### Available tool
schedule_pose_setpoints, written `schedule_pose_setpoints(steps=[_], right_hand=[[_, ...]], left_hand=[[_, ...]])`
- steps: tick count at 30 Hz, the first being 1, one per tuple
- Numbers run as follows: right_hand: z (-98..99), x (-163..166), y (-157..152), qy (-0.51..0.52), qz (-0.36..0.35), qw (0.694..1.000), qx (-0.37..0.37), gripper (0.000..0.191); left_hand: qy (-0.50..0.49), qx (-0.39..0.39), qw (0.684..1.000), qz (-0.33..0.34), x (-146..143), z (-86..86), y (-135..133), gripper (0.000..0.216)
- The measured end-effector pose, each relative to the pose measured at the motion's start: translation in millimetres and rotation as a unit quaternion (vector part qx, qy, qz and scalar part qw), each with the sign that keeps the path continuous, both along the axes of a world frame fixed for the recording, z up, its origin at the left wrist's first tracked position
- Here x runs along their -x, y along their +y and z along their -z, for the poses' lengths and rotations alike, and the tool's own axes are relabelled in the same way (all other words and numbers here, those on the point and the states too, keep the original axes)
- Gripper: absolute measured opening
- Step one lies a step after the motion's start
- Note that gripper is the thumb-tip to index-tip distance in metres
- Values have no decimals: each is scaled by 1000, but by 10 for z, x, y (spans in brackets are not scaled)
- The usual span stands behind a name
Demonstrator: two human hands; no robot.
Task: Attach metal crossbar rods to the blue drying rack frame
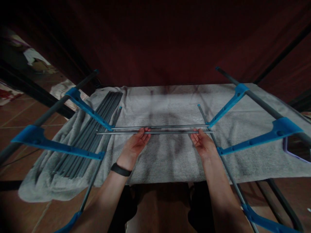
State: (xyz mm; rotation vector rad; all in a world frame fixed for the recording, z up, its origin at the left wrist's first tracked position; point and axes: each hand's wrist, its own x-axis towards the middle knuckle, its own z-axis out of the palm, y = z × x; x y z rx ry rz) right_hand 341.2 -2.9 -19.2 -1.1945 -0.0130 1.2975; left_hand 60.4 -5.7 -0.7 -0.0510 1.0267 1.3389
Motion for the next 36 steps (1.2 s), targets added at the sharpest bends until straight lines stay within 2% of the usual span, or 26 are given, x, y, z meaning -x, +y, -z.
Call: schedule_pose_setpoints(steps=[5,11,17,26,36], right_hand=[[-68,8,-22,3,-24,1000,4,29],[-76,-7,-21,13,-19,1000,9,26],[-25,-29,-5,12,-24,1000,-1,23],[-12,-36,-3,9,-20,1000,-6,24],[-53,-230,-3,17,58,998,10,30]], left_hand=[[3,-14,1000,-7,38,22,-15,25],[16,13,1000,-20,48,-23,-26,25],[17,40,999,-6,35,-41,-8,25],[19,29,999,18,49,-18,13,25],[28,28,999,22,98,-24,8,26]])
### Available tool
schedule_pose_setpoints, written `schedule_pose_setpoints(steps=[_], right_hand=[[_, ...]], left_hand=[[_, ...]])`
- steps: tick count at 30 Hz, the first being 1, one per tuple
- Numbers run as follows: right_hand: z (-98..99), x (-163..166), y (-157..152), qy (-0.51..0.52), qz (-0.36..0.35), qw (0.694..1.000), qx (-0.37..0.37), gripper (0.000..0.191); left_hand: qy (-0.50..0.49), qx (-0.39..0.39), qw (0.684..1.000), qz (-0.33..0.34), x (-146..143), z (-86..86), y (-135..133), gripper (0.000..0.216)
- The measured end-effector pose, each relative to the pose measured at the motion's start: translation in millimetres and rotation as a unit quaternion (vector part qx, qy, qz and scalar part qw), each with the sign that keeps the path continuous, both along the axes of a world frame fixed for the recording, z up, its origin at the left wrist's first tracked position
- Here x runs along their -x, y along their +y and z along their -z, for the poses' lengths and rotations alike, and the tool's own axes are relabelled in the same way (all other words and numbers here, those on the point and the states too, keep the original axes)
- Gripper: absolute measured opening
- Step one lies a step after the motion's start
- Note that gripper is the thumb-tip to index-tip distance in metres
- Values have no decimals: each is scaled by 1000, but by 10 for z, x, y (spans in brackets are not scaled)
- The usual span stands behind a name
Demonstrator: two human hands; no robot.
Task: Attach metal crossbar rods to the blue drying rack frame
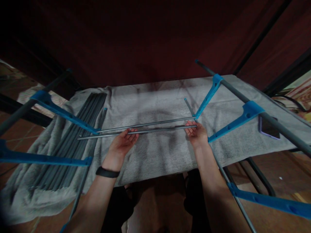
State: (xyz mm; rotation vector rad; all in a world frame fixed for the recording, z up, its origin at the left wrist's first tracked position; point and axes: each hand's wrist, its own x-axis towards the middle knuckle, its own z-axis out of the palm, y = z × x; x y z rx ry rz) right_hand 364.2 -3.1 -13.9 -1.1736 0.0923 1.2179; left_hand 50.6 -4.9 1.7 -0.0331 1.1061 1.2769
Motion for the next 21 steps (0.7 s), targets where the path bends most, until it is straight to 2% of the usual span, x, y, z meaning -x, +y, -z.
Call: schedule_pose_setpoints(steps=[4,10,18,21], right_hand=[[24,-14,13,8,19,1000,-6,30],[56,-79,16,8,40,999,-1,33],[70,-117,-10,26,57,998,0,34],[78,-114,0,34,55,998,7,35]], left_hand=[[3,-10,1000,-4,-30,-21,-11,26],[-3,-66,998,-2,-129,-33,-42,25],[23,-213,977,22,-186,-61,-78,4],[42,-261,964,22,-202,-106,-80,10]])
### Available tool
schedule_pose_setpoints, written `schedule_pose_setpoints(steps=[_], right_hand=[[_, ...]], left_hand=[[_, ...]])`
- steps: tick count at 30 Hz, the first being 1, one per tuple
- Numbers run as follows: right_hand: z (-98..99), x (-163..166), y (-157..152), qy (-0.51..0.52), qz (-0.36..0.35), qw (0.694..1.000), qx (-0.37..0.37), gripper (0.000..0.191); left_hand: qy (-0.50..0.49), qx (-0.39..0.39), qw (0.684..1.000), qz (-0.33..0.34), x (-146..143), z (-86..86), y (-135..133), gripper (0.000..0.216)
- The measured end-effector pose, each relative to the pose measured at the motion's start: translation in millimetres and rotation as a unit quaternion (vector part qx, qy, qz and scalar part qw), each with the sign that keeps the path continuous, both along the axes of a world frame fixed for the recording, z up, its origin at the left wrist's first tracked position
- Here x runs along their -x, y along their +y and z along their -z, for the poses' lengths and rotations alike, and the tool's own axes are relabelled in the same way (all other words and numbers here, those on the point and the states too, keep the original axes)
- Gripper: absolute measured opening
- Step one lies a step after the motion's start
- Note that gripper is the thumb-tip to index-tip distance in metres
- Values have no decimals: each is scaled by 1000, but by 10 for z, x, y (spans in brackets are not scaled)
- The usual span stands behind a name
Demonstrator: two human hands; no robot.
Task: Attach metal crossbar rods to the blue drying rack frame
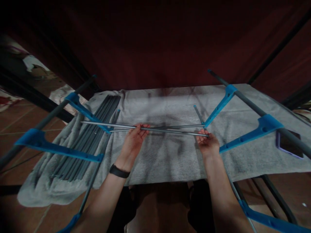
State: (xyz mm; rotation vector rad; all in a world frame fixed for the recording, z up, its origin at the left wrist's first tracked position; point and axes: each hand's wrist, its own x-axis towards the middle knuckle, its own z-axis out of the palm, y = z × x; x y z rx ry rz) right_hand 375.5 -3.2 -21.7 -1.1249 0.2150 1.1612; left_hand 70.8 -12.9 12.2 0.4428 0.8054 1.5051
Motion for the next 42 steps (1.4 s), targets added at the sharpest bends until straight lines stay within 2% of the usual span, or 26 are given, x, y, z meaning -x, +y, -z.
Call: schedule_pose_setpoints(steps=[6,15,22,27,31,34,38,42], right_hand=[[43,-27,13,-5,9,1000,3,34],[120,19,3,-26,-42,999,4,34],[84,23,-18,-39,-66,997,27,34],[35,219,-42,-43,-156,987,20,26],[55,486,-97,-72,-239,968,32,22],[78,660,-165,-98,-294,951,14,18],[62,812,-256,-145,-373,916,-38,10],[54,928,-340,-154,-466,868,-73,24]], left_hand=[[26,-37,999,0,-64,-106,-23,14],[92,-79,992,-24,-96,-367,-36,11],[121,-101,987,-22,-142,-473,-75,13],[132,-120,983,-40,-146,-500,-95,20],[112,-97,988,-50,-141,-500,-89,31],[97,-86,990,-56,-136,-488,-73,34],[92,-74,991,-55,-140,-465,-58,34],[89,-57,993,-54,-152,-430,-55,33]])
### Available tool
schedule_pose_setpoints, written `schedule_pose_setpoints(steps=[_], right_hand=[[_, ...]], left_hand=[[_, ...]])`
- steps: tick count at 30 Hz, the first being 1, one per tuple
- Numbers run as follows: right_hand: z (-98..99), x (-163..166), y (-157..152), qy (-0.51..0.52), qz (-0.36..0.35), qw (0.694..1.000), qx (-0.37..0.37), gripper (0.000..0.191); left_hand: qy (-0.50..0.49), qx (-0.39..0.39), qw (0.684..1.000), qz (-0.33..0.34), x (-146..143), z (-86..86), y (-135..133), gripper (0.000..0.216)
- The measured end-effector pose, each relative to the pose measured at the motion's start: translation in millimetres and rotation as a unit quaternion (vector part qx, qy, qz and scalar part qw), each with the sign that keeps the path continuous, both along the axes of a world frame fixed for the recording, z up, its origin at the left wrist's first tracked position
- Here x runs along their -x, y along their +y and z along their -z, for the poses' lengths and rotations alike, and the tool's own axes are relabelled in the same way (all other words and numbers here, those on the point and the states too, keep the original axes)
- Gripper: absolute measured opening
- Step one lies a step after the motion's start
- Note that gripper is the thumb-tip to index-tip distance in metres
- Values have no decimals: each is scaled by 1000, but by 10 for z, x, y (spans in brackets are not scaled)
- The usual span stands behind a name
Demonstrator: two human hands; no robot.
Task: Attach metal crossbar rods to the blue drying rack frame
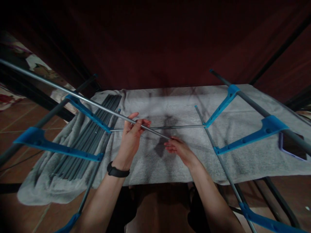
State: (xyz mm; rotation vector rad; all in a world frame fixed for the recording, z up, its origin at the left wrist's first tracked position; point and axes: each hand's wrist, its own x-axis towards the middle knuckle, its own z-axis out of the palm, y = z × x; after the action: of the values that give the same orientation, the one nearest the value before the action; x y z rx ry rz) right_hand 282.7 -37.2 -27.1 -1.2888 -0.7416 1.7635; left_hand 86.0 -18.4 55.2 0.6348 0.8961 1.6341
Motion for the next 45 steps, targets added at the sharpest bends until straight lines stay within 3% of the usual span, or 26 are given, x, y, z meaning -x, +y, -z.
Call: schedule_pose_setpoints(steps=[7,14,18,23,30,35,38,45], right_hand=[[47,161,-166,5,-158,987,-13,47],[-32,317,-293,-7,-321,947,-28,60],[8,371,-297,-10,-370,928,-43,62],[28,322,-236,-4,-318,944,-88,53],[-50,103,-113,-25,-174,980,-97,51],[-100,-25,-33,-45,-123,986,-102,48],[-114,-89,8,-38,-93,990,-97,45],[-157,-222,85,-27,-24,995,-91,38]], left_hand=[[27,-18,999,20,1,85,5,35],[24,5,999,46,-40,131,-23,44],[59,3,996,65,-19,176,-23,45],[92,-20,993,76,40,225,4,44],[119,-4,990,73,100,227,9,34],[168,9,984,59,176,273,39,32],[285,-30,957,42,257,374,86,28],[514,-69,854,29,477,590,157,15]])
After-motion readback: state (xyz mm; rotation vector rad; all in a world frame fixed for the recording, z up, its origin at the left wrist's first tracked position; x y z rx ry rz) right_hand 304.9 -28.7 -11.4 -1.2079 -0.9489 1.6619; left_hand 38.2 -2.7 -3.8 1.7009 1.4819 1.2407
